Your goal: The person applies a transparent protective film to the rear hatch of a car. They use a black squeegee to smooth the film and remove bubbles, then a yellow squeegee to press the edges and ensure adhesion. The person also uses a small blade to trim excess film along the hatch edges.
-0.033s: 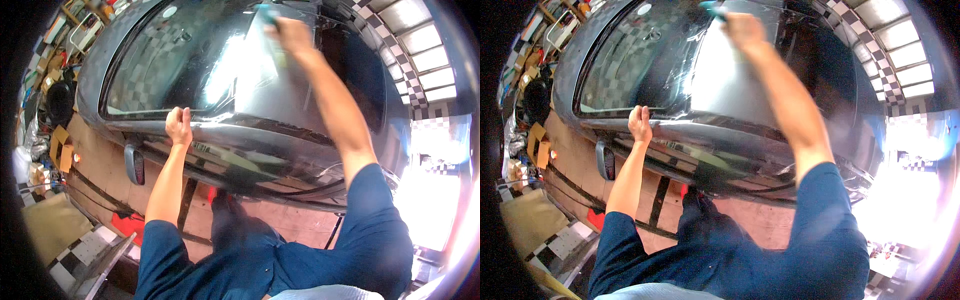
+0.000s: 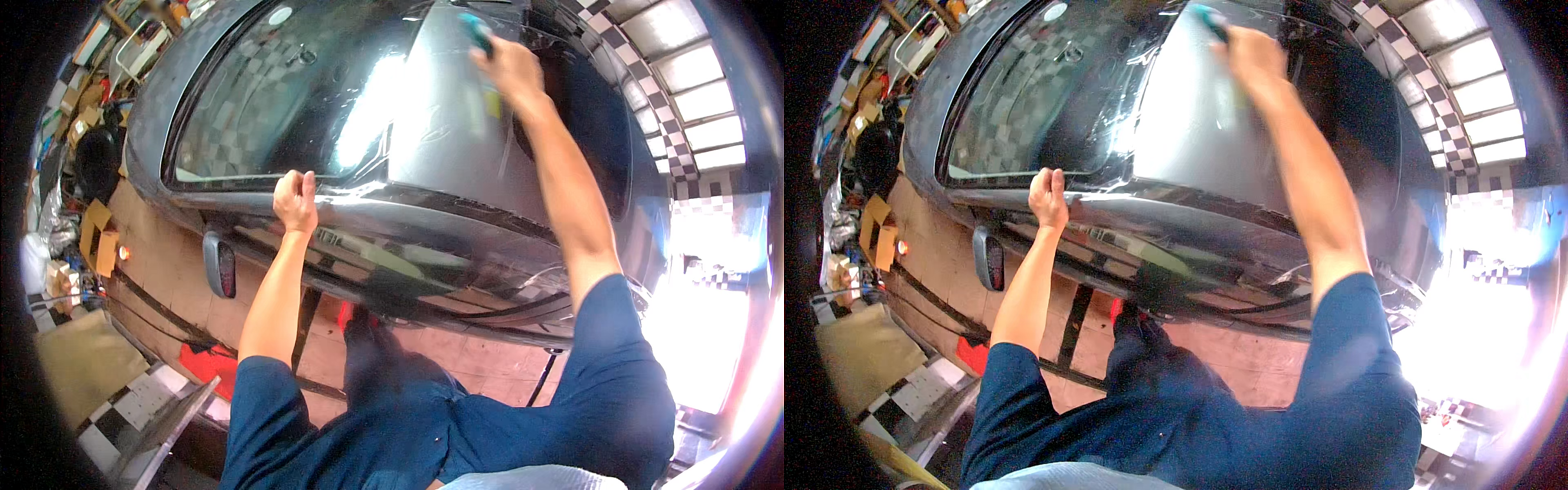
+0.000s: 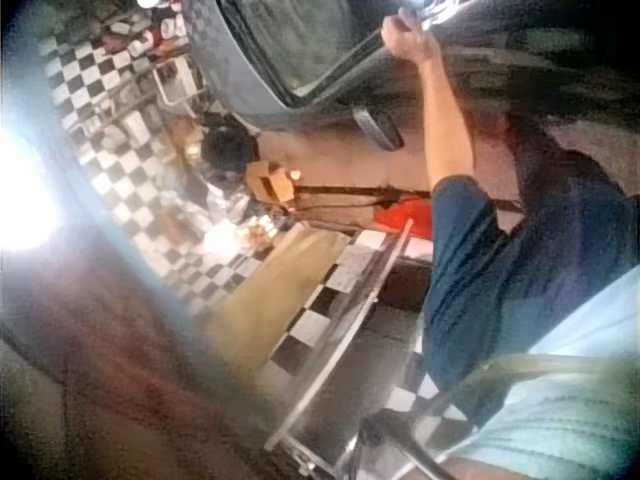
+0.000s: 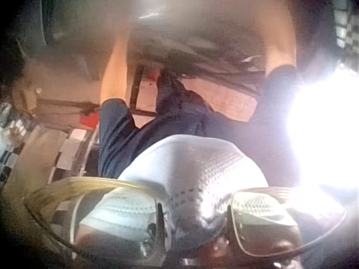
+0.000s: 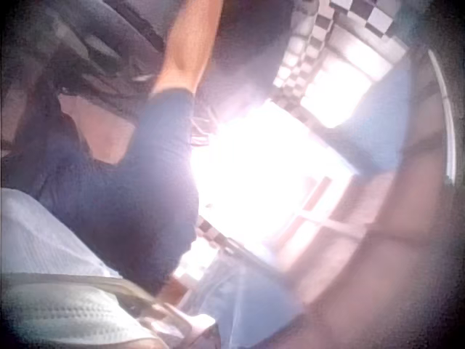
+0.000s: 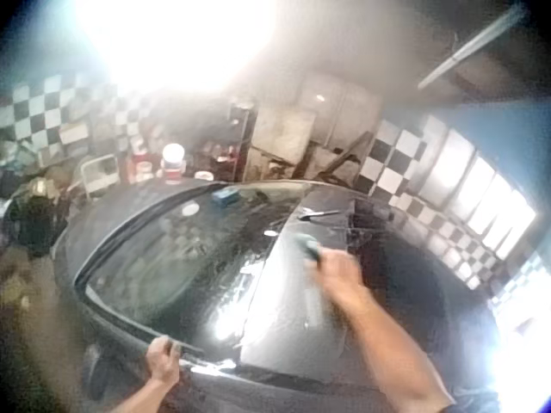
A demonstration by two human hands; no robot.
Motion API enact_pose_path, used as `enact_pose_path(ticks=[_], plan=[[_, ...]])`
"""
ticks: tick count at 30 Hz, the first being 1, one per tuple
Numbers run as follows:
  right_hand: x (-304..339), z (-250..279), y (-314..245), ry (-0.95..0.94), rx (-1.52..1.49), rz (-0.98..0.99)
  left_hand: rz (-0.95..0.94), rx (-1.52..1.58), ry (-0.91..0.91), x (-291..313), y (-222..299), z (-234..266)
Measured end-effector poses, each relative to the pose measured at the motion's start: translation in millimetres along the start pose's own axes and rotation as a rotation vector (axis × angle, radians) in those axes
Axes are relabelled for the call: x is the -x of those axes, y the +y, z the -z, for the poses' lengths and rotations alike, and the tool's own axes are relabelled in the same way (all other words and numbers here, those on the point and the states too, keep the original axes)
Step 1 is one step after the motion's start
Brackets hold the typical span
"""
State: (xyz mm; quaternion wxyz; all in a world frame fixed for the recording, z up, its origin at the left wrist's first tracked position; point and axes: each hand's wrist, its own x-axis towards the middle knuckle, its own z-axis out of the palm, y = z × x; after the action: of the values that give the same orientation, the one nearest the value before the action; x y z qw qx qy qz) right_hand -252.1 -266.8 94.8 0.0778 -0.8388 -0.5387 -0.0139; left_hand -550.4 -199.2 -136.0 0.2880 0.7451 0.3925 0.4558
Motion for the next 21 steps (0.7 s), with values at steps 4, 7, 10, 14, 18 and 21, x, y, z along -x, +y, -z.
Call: enact_pose_path(ticks=[4, 7, 10, 14, 18, 21], plan=[[51, -9, 36, 0.105, 0.231, -0.231, -0.028, -0.008, -0.018, -6, 9, -7], [34, -89, -43, 0.024, 0.125, 0.230, -0.015, -0.029, -0.029, -5, 8, -6], [27, -94, -121, 0.018, -0.084, 0.266, 0.017, -0.029, -0.046, -5, 1, -2], [36, -23, -25, 0.278, 0.058, 0.148, 0.019, -0.023, -0.023, -5, 6, 0], [8, -35, 28, 0.220, 0.122, -0.129, -0.016, 0.001, 0.013, -6, 9, -3], [-18, -96, -43, 0.117, 0.070, 0.160, -0.022, 0.000, -0.011, -7, 4, -7]])
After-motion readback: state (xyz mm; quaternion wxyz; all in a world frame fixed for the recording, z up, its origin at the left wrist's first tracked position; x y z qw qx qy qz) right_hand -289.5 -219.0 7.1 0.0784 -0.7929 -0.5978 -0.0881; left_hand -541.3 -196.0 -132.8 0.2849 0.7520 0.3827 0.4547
